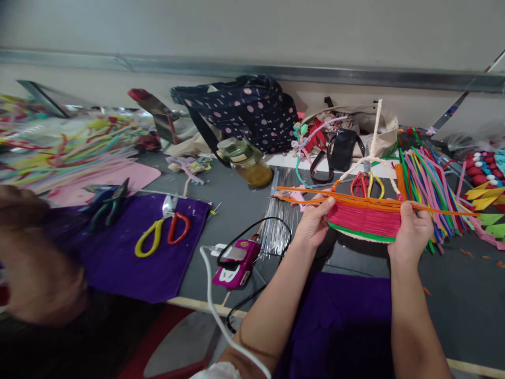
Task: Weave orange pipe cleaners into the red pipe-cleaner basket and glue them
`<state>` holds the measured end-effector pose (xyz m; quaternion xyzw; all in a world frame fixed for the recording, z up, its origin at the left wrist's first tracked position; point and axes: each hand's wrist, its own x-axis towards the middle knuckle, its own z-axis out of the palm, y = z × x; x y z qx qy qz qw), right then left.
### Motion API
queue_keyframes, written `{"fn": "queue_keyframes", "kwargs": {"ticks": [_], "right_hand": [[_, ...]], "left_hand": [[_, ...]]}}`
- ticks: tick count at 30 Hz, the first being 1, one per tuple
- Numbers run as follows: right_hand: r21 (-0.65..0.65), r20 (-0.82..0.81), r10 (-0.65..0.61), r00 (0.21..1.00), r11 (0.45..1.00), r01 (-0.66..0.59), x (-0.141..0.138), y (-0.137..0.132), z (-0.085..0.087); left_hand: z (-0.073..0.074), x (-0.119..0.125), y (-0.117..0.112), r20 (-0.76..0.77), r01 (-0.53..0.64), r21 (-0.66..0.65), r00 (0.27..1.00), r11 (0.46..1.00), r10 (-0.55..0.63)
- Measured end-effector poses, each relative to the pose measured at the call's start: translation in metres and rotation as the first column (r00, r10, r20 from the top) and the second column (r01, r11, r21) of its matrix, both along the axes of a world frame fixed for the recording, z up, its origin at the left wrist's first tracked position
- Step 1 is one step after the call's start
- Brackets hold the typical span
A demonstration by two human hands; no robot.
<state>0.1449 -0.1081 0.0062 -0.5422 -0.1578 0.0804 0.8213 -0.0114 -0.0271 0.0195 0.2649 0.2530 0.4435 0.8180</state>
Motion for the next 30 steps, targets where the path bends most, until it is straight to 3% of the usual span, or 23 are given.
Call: {"fn": "queue_keyframes", "kwargs": {"ticks": [4, 14, 19, 30], "right_hand": [[-0.025, 0.034, 0.013, 0.999, 1.000, -0.012, -0.005, 0.000, 0.000], [-0.060, 0.041, -0.028, 0.999, 0.998, 0.031, -0.014, 0.003, 0.000], [-0.043, 0.044, 0.019, 0.999, 0.999, -0.017, -0.018, 0.004, 0.002], [-0.062, 0.090, -0.006, 0.996, 0.998, 0.011, -0.014, 0.002, -0.002]], "left_hand": [[-0.001, 0.005, -0.003, -0.025, -0.096, -0.027, 0.995, 0.995, 0.096], [-0.002, 0.013, -0.012, 0.063, -0.183, -0.187, 0.978, 0.965, 0.198], [-0.003, 0.014, -0.011, 0.070, -0.256, -0.142, 0.961, 0.956, 0.268], [-0.001, 0.011, -0.007, 0.042, -0.313, -0.010, 0.949, 0.950, 0.313]]}}
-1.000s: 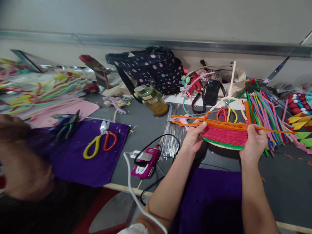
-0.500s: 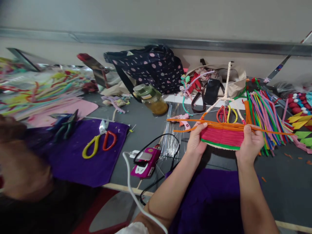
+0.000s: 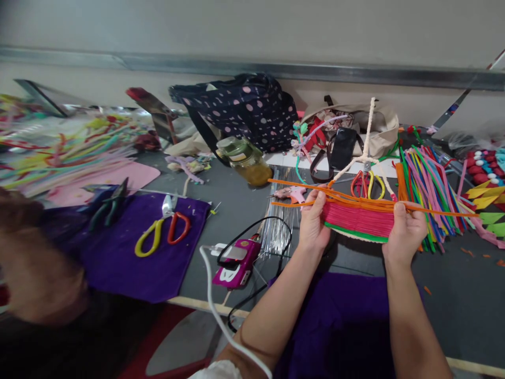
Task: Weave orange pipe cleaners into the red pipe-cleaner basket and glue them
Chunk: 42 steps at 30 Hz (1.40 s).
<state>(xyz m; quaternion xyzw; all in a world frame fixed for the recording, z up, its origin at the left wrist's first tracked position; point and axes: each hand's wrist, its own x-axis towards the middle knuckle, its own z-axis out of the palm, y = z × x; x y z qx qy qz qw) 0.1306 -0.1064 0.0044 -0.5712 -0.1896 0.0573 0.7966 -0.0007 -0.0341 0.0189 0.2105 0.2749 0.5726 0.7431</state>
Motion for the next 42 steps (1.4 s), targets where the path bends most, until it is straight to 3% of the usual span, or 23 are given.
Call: {"fn": "queue_keyframes", "kwargs": {"ticks": [4, 14, 19, 29, 37, 42], "right_hand": [[0.008, -0.021, -0.011, 1.000, 1.000, 0.012, -0.0006, -0.0004, 0.0015], [-0.004, -0.048, 0.027, 0.998, 1.000, -0.027, 0.0010, 0.0003, -0.0004], [0.020, -0.101, 0.025, 0.995, 1.000, -0.023, 0.0044, 0.0000, -0.0007], [0.048, -0.077, 0.005, 0.997, 0.999, -0.001, 0.0041, 0.0004, 0.0027], [0.070, -0.070, 0.002, 0.998, 0.998, 0.003, 0.0046, -0.0003, 0.0036], [0.066, -0.071, 0.023, 0.997, 0.998, -0.018, 0.0045, -0.0020, 0.0070]], "left_hand": [[-0.0021, -0.0008, 0.0016, 0.012, -0.005, -0.046, 1.000, 0.999, 0.005], [-0.0025, -0.0047, 0.0074, 0.125, 0.172, -0.216, 0.981, 0.961, -0.147], [-0.0020, -0.0045, 0.0070, 0.097, 0.182, -0.167, 0.981, 0.969, -0.168], [-0.0039, 0.0005, -0.0004, -0.059, 0.015, -0.006, 0.998, 1.000, -0.016], [-0.0003, -0.0030, 0.0003, -0.075, -0.012, -0.005, 0.997, 1.000, 0.012], [-0.0026, -0.0069, 0.0047, -0.041, 0.067, -0.072, 0.997, 0.995, -0.071]]}}
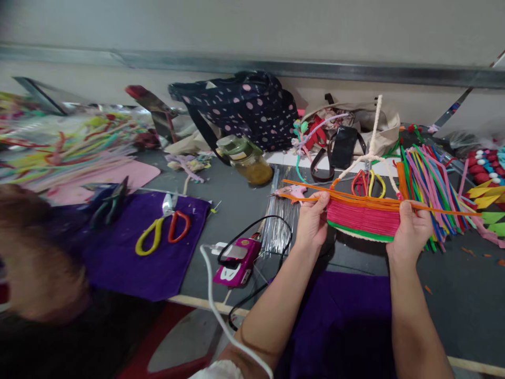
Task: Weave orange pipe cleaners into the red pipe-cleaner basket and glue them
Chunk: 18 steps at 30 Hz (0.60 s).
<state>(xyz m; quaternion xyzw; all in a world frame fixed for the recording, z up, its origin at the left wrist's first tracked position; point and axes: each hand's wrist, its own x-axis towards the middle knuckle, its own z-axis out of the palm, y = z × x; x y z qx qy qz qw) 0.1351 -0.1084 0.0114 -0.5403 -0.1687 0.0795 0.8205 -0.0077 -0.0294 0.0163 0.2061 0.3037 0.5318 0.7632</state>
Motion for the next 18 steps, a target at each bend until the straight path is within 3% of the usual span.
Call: {"fn": "queue_keyframes", "kwargs": {"ticks": [8, 13, 18], "right_hand": [[0.029, -0.102, 0.082, 0.991, 0.996, -0.080, 0.0079, -0.0024, -0.0021], [0.034, -0.101, 0.095, 0.990, 0.995, -0.092, 0.0095, -0.0017, -0.0033], [0.026, -0.071, 0.061, 0.996, 0.998, -0.059, 0.0086, -0.0013, -0.0031]], "left_hand": [[-0.0097, -0.0098, 0.0100, 0.075, 0.246, -0.104, 0.968, 0.964, -0.239], [-0.0058, -0.0104, 0.0104, 0.117, 0.258, -0.109, 0.962, 0.960, -0.246], [-0.0006, -0.0080, 0.0058, 0.085, 0.253, -0.029, 0.965, 0.967, -0.250]]}}
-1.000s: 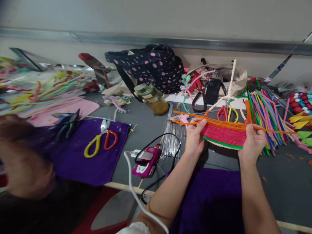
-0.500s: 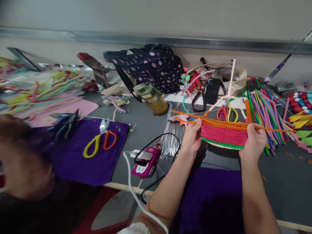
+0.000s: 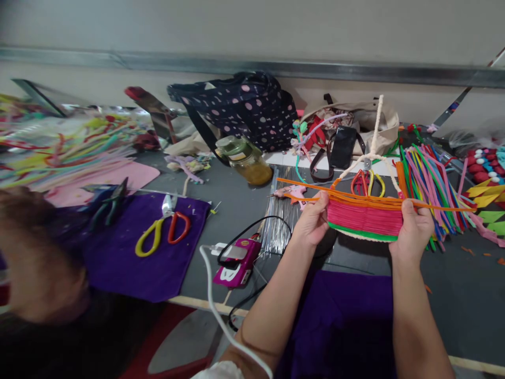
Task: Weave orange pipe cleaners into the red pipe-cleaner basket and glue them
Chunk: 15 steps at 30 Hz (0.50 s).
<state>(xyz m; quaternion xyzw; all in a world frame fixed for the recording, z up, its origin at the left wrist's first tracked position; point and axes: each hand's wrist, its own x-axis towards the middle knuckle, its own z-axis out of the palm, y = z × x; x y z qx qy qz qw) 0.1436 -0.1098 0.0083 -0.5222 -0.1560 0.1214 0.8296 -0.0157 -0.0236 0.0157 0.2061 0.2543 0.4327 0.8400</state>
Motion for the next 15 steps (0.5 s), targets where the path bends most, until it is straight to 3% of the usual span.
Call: {"fn": "queue_keyframes", "kwargs": {"ticks": [6, 15], "right_hand": [[-0.024, 0.052, -0.018, 0.998, 1.000, 0.020, -0.008, 0.001, 0.005], [-0.030, 0.048, -0.037, 0.998, 0.999, 0.038, -0.011, 0.002, 0.003]], "left_hand": [[0.002, 0.011, -0.013, -0.069, 0.027, 0.048, 0.997, 0.998, -0.024], [0.006, 0.020, -0.021, -0.033, -0.162, 0.005, 0.986, 0.987, 0.162]]}}
